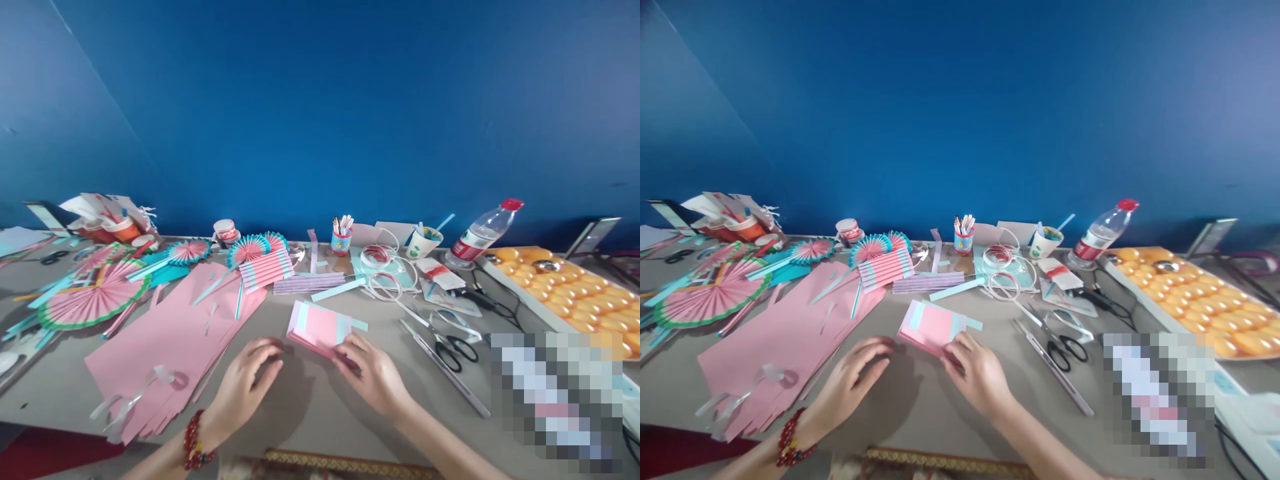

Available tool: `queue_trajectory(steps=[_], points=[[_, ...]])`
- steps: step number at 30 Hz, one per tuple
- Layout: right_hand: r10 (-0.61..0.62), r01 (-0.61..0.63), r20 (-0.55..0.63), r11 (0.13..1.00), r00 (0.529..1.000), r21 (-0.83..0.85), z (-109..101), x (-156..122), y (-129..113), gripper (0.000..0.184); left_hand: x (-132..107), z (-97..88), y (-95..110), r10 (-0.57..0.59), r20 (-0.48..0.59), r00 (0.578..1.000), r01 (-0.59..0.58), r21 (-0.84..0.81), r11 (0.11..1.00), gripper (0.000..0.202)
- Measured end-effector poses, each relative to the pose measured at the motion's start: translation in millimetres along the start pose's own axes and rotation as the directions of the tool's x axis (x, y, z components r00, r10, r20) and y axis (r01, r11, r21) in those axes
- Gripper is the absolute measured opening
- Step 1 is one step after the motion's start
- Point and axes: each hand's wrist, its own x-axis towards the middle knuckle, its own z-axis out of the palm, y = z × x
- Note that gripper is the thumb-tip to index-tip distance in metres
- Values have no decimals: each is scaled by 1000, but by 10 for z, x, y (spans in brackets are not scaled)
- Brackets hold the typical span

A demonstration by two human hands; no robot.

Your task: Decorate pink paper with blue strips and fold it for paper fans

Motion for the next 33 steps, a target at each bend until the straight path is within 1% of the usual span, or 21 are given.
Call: queue_trajectory(steps=[2,3,5,6,8,10,12,14,16,18,19,20,21,22,23,24,27,28,31,33], points=[[75,-66,-52,985,996,162,-25,37,-58,13,39,37,162,34,53,998,-27,-121,992,27],[106,-88,-68,969,992,230,-29,55,-96,12,73,66,243,72,59,996,-62,-153,986,36],[137,-104,-83,942,987,320,-15,85,-178,11,174,140,386,153,38,988,-143,-189,972,54],[133,-96,-85,934,987,344,2,96,-215,10,238,180,446,171,21,985,-164,-200,966,55],[95,-53,-99,931,991,360,44,114,-272,9,380,248,539,172,4,985,-167,-220,961,43],[42,2,-121,941,992,338,72,129,-294,12,517,275,593,189,-5,982,-186,-205,961,35],[-7,51,-149,954,989,294,59,137,-282,16,630,246,604,263,-26,964,-264,-149,953,34],[-26,70,-175,966,984,248,-3,123,-240,18,715,170,571,356,-48,933,-359,-67,931,34],[-8,52,-202,975,979,215,-102,76,-180,14,777,74,509,436,-58,898,-433,67,899,32],[10,33,-280,988,960,148,-211,9,-120,9,817,-2,442,503,-50,863,-478,244,844,31],[-11,41,-340,996,940,79,-259,-21,-98,10,829,-20,415,526,-40,849,-486,329,809,31],[-59,55,-390,998,919,-21,-297,-42,-84,18,835,-22,396,539,-25,842,-486,397,778,30],[-120,71,-407,988,906,-134,-322,-52,-80,29,835,-5,386,543,-7,839,-483,447,753,28],[-181,90,-390,966,903,-240,-333,-48,-84,39,828,28,383,541,13,841,-479,483,733,27],[-231,115,-341,938,911,-328,-329,-33,-91,45,817,76,385,535,38,844,-478,505,719,25],[-260,139,-280,912,924,-386,-312,-10,-98,45,799,132,390,526,63,848,-479,516,710,23],[-288,205,-123,868,950,-453,-214,48,-74,21,718,294,384,510,140,849,-504,508,699,19],[-295,227,-78,856,952,-464,-179,49,-48,17,685,331,368,510,167,844,-519,499,695,18],[-314,281,8,838,950,-469,-95,-7,41,14,583,369,292,505,241,828,-556,463,690,17],[-311,287,21,846,950,-450,-57,-53,69,14,531,357,247,496,243,834,-550,437,712,17]])
